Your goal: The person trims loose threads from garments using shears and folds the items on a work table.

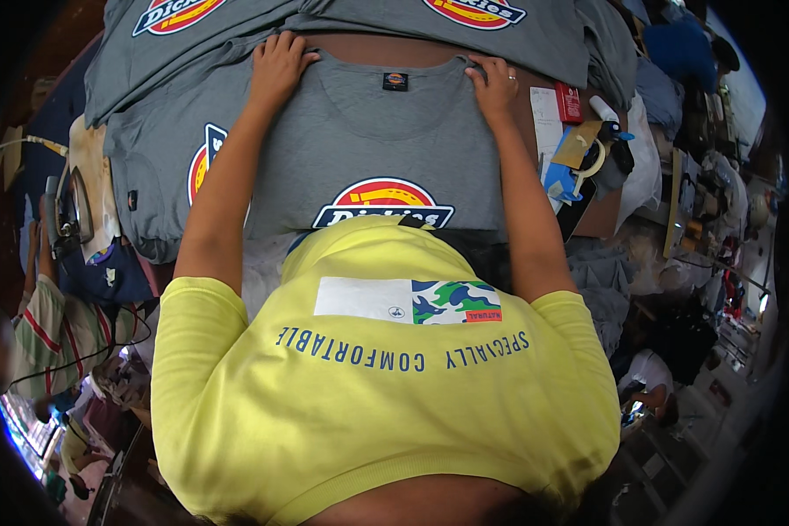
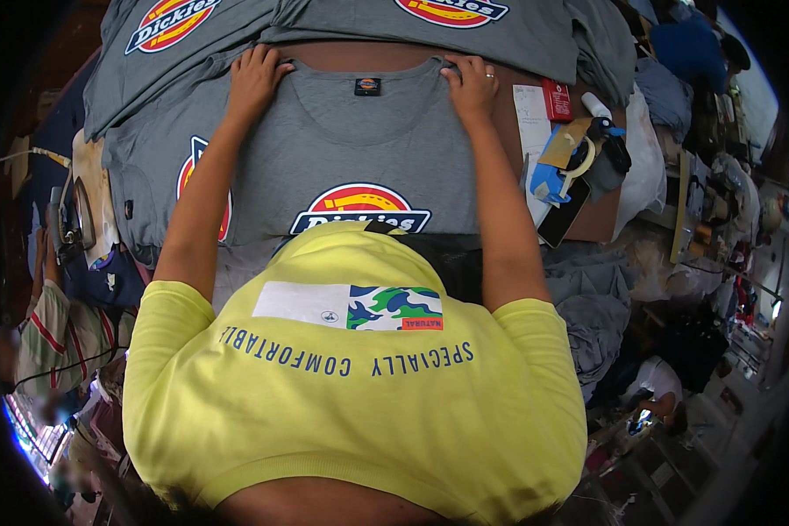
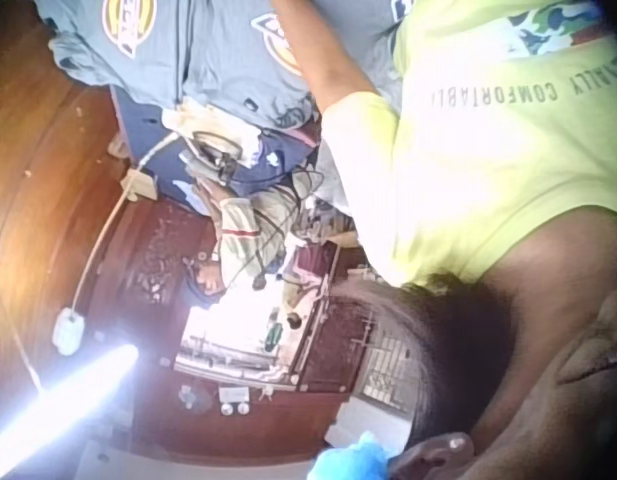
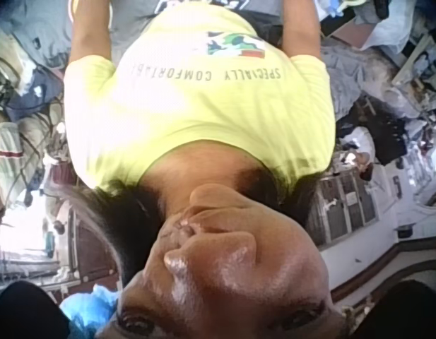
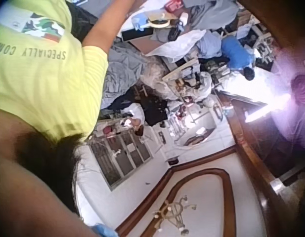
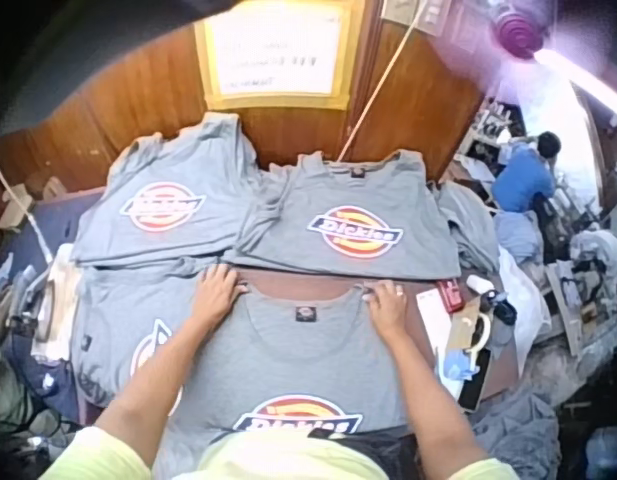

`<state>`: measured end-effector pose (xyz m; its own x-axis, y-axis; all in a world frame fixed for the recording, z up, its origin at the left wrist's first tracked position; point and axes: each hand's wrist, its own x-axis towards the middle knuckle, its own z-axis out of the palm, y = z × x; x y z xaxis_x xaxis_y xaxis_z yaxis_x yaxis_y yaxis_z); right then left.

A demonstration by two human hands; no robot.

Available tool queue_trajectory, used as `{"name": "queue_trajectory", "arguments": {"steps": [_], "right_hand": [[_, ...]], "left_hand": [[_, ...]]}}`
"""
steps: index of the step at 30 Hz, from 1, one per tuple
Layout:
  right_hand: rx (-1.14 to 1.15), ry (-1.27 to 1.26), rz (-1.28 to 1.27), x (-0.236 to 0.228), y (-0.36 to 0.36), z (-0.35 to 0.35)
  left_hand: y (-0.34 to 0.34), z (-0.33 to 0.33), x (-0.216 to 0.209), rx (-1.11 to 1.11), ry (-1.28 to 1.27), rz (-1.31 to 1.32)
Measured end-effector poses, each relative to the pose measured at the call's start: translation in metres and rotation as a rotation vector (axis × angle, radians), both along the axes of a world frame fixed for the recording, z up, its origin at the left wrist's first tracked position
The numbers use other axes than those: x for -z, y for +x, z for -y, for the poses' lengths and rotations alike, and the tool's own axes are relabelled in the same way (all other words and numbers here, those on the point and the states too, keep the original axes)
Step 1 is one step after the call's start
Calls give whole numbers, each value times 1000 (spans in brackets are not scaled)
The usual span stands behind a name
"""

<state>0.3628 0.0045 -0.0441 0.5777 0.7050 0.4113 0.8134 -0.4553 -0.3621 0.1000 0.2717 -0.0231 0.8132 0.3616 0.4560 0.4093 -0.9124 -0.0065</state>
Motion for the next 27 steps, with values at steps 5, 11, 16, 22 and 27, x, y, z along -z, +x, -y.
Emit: {"name": "queue_trajectory", "arguments": {"steps": [5,11,16,22,27], "right_hand": [[-20,-21,-30,0,7,-6],[-37,-112,-77,-9,17,-17],[-63,-72,-219,-17,24,-17],[-91,-41,-440,-25,26,-21],[-114,-62,-457,-25,30,-20]], "left_hand": [[6,-22,-12,84,-472,-97],[3,-57,-14,277,-919,-96],[4,-62,-37,315,-1007,-220],[1,-57,-31,181,-1151,-156],[6,-58,-38,120,-1087,-124]]}}
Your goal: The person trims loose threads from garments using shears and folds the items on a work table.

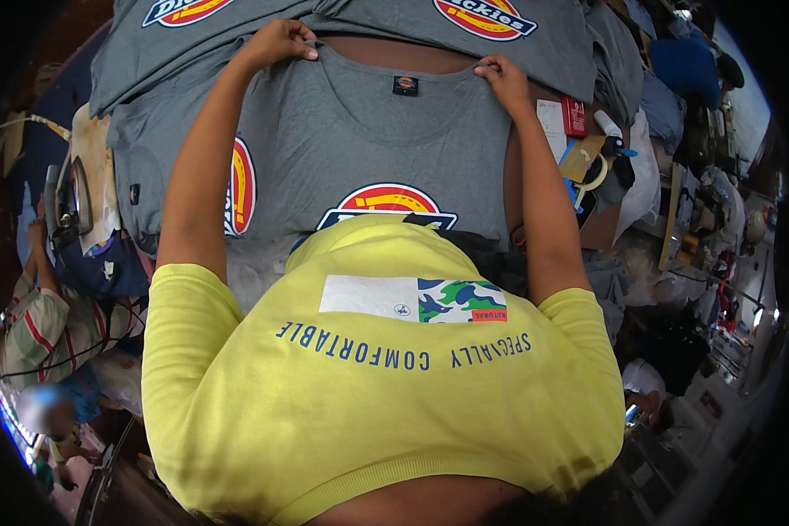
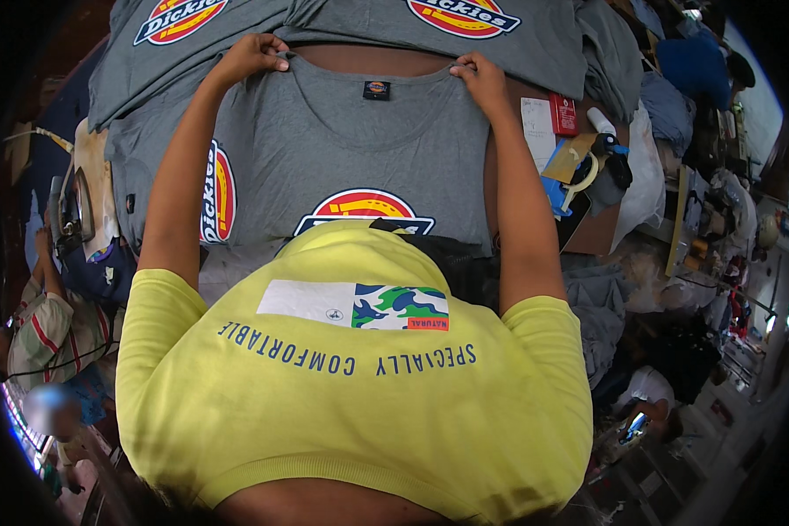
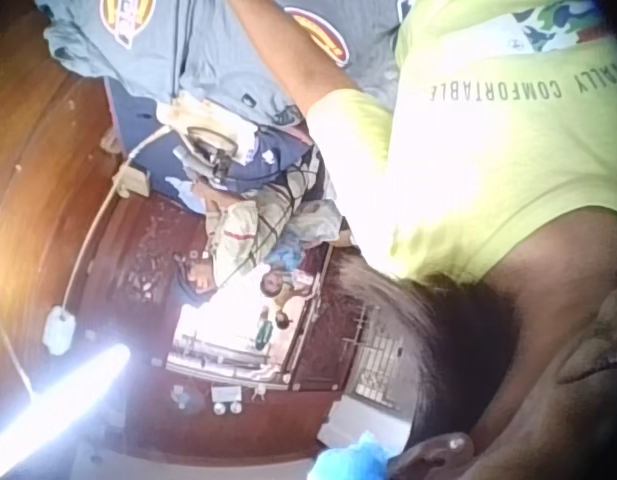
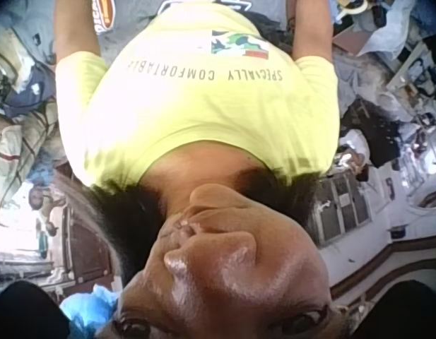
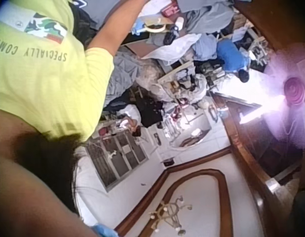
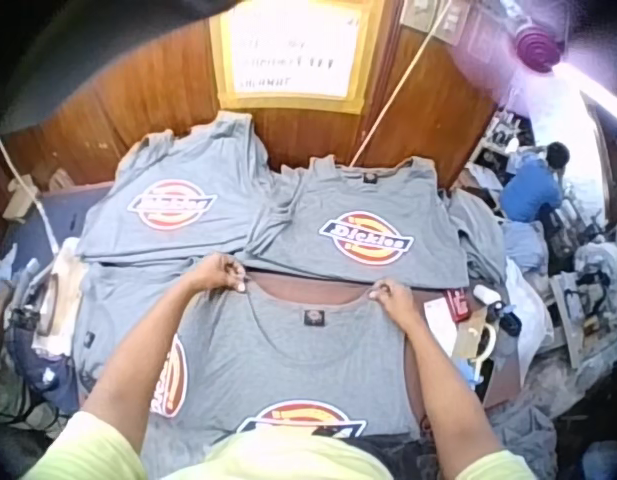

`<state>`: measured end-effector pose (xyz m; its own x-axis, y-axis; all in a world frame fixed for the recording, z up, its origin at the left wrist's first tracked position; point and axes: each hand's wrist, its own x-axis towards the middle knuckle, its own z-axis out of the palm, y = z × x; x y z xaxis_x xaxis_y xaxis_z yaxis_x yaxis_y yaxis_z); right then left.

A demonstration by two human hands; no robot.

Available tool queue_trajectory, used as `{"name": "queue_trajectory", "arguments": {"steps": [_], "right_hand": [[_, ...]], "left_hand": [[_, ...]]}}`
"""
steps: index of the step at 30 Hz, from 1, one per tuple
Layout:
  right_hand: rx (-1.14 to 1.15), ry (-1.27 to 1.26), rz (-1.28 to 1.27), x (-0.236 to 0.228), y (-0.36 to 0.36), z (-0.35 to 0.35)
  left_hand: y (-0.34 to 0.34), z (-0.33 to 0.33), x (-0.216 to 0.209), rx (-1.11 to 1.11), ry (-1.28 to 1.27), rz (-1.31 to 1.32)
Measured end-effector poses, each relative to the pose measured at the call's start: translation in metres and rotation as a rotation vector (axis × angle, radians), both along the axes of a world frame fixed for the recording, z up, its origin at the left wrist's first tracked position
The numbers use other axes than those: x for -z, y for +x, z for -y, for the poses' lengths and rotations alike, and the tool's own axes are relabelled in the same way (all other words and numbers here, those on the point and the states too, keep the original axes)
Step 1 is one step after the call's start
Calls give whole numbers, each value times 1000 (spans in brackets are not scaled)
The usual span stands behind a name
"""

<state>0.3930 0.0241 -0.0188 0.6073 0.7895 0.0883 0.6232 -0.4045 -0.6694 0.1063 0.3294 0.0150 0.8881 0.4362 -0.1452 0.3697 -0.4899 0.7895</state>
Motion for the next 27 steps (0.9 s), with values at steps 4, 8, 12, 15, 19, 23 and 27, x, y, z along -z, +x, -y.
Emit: {"name": "queue_trajectory", "arguments": {"steps": [4,8,12,15,19,23,27], "right_hand": [[-92,-30,21,-24,-2,5],[-155,-48,-4,-58,-5,26],[-90,-34,-49,-110,-32,52],[-88,41,-44,-143,-56,77],[-111,119,-44,-189,-90,113],[-131,164,-94,-217,-114,147],[-119,148,-211,-239,-131,193]], "left_hand": [[1,8,-20,32,195,-32],[-11,27,-55,42,275,11],[-36,47,-87,120,255,71],[-60,79,-122,142,276,80],[-93,122,-160,101,229,145],[-123,159,-190,30,255,141],[-150,193,-222,253,275,243]]}}
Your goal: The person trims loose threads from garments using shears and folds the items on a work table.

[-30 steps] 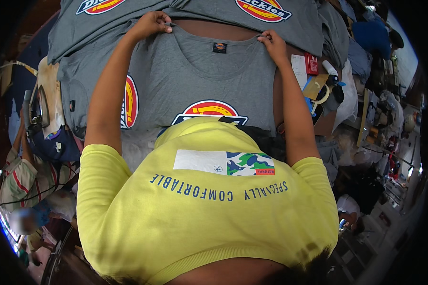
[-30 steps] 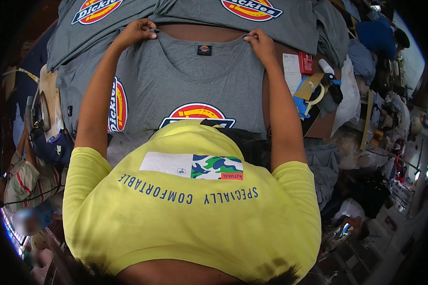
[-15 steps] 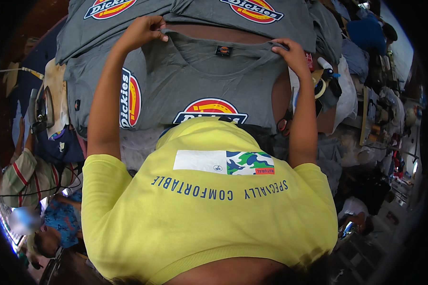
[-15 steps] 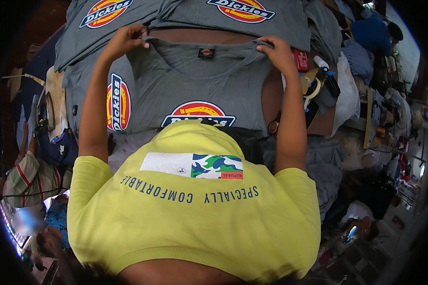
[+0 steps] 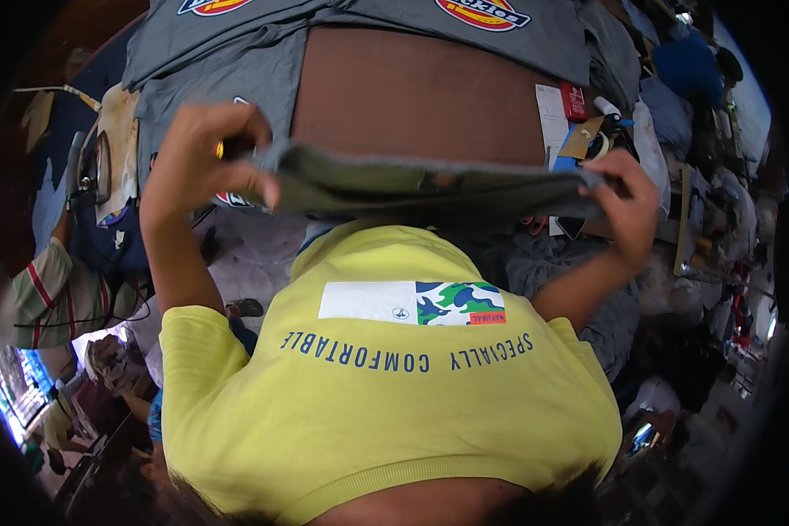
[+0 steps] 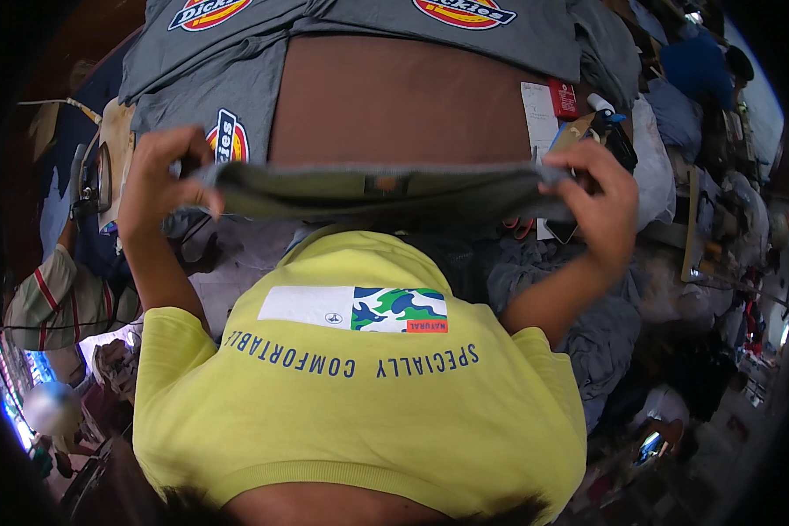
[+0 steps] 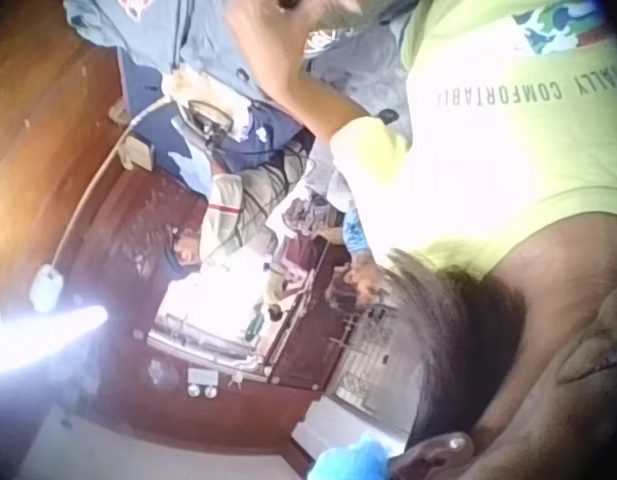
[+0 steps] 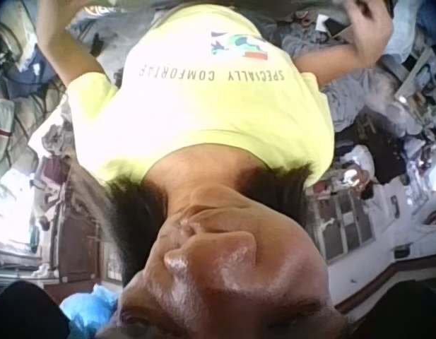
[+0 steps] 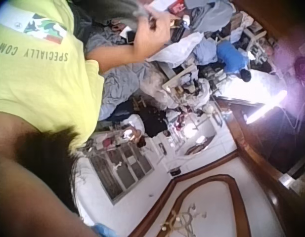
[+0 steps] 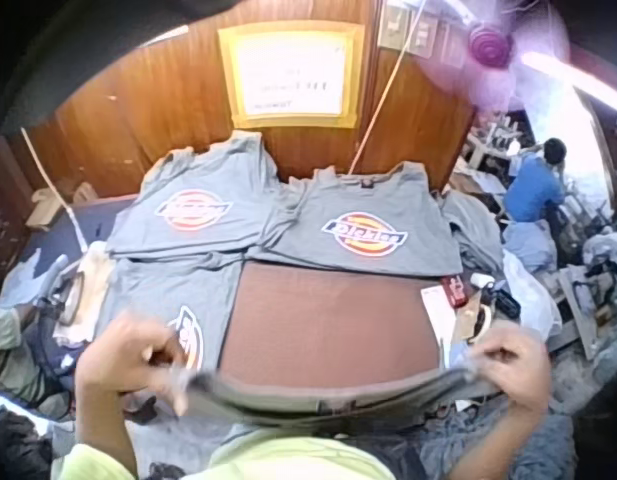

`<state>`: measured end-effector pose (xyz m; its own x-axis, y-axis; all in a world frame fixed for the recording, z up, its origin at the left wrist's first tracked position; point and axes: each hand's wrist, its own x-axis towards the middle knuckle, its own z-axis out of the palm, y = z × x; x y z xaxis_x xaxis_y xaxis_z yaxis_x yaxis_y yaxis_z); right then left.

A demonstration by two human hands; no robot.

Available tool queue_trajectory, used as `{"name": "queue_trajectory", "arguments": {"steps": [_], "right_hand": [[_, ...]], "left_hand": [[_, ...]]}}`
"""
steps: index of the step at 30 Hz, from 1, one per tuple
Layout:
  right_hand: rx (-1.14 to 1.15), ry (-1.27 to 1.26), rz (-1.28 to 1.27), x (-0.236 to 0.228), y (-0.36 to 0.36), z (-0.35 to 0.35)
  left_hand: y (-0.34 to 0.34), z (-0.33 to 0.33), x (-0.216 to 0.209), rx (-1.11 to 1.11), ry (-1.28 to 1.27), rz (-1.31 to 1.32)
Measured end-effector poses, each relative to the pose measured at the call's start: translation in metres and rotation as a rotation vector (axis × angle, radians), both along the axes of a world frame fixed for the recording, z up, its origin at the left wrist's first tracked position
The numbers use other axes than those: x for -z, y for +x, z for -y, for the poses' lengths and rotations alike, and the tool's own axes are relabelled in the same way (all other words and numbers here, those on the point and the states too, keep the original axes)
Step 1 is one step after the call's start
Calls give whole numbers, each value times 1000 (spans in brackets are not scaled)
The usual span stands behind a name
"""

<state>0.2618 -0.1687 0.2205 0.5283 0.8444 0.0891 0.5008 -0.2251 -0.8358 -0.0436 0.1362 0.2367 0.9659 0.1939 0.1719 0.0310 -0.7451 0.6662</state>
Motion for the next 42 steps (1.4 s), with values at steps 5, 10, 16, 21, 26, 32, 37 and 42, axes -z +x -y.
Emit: {"name": "queue_trajectory", "arguments": {"steps": [5,10,16,21,26,32,37,42], "right_hand": [[-47,105,-86,-3,-9,18],[-53,160,-125,1,-13,26],[65,25,60,28,27,-19],[68,-134,375,171,103,-115],[219,-339,475,227,107,-152],[209,-288,567,250,105,-159],[218,-280,693,242,105,-152],[107,33,861,230,57,-134]], "left_hand": [[-14,21,0,-52,22,64],[-8,41,13,-182,-83,229],[28,-1,50,-476,209,88],[101,-94,171,-349,224,-105],[138,-117,226,-390,390,-278],[130,-122,265,-417,657,-180],[135,-103,265,-514,871,-9],[132,-26,250,-649,817,93]]}}
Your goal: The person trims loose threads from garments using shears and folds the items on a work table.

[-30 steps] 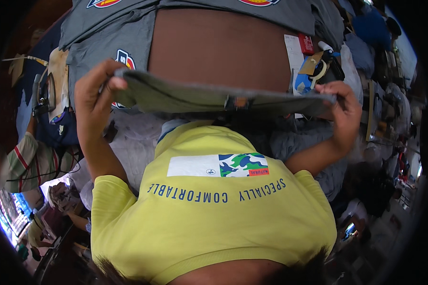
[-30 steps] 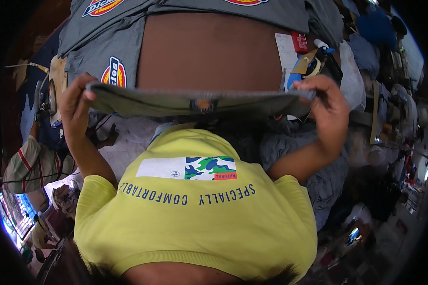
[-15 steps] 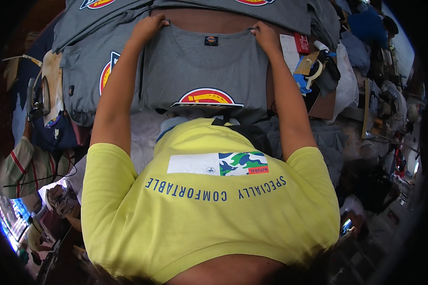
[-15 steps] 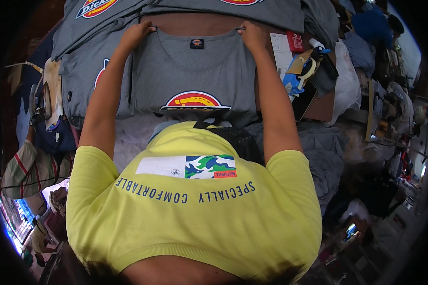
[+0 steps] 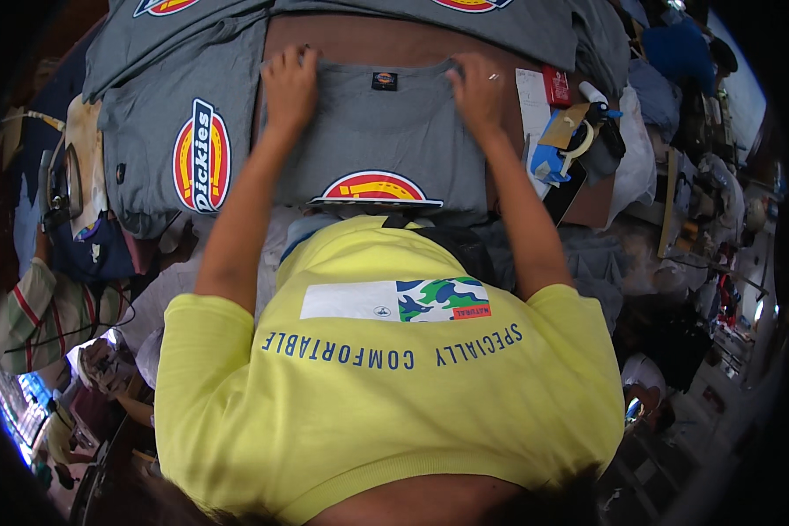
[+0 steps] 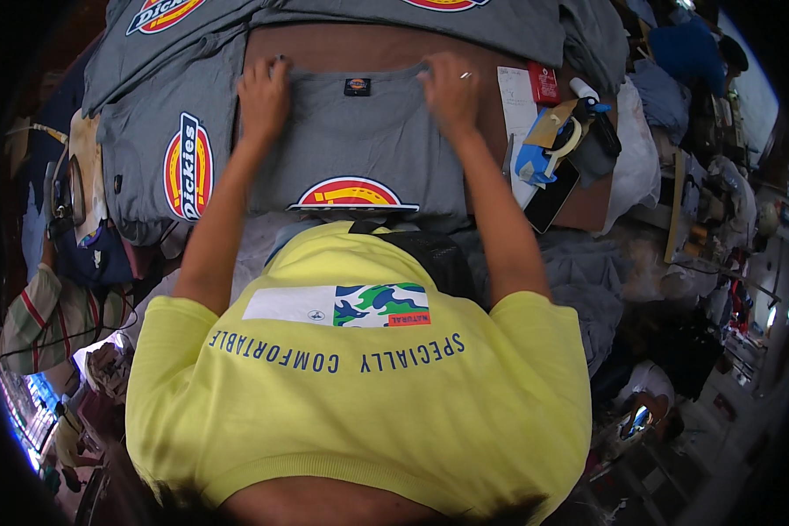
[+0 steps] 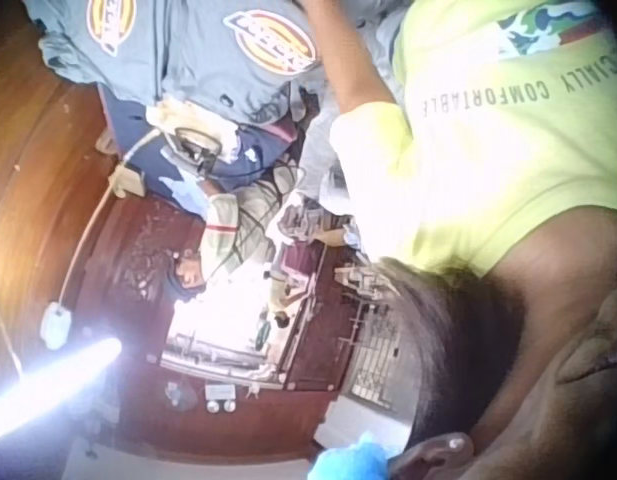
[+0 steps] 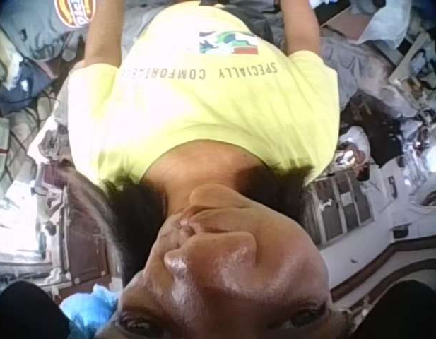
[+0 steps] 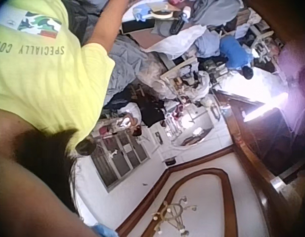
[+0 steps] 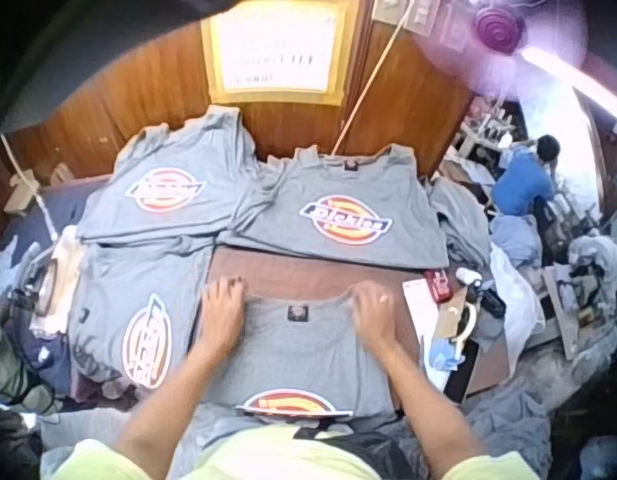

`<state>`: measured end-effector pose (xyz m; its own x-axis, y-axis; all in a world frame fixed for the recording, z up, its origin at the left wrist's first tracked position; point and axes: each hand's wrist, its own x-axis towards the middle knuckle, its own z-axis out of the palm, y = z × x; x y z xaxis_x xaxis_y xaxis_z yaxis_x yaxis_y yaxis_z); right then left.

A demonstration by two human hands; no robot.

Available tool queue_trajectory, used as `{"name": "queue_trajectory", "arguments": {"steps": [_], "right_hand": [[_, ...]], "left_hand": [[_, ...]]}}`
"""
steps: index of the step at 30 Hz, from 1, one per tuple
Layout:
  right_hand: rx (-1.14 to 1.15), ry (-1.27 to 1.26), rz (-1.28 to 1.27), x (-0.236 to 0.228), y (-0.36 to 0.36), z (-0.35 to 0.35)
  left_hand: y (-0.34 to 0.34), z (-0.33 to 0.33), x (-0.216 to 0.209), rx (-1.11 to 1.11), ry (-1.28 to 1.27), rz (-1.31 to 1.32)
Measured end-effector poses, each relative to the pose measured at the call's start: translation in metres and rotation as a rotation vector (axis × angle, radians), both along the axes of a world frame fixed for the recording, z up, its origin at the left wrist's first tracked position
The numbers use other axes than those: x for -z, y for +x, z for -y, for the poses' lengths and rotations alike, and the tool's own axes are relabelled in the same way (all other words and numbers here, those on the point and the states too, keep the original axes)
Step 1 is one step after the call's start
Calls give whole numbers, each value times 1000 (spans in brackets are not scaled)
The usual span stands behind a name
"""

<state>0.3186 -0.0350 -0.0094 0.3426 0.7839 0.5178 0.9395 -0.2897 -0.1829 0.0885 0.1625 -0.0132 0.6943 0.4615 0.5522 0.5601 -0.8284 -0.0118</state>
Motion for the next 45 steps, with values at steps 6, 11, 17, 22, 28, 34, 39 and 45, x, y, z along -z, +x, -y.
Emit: {"name": "queue_trajectory", "arguments": {"steps": [6,11,17,22,28,34,39,45], "right_hand": [[-403,-388,-177,7,-82,64],[-101,-406,-132,25,-57,72],[67,-265,-92,44,0,38],[77,-236,-47,43,24,18],[58,-229,-20,40,24,24],[133,-82,-484,-28,-29,116],[340,-422,-1492,-25,-68,221],[647,-239,-1632,19,-88,236]], "left_hand": [[-65,117,7,193,-472,-162],[-71,82,15,20,-427,-285],[-47,3,35,8,-265,-213],[-29,-31,38,23,-197,-201],[-31,-21,23,18,-67,-160],[-143,51,-19,-40,-798,379],[-263,115,58,-326,-1438,417],[-246,116,62,-350,-1477,546]]}}
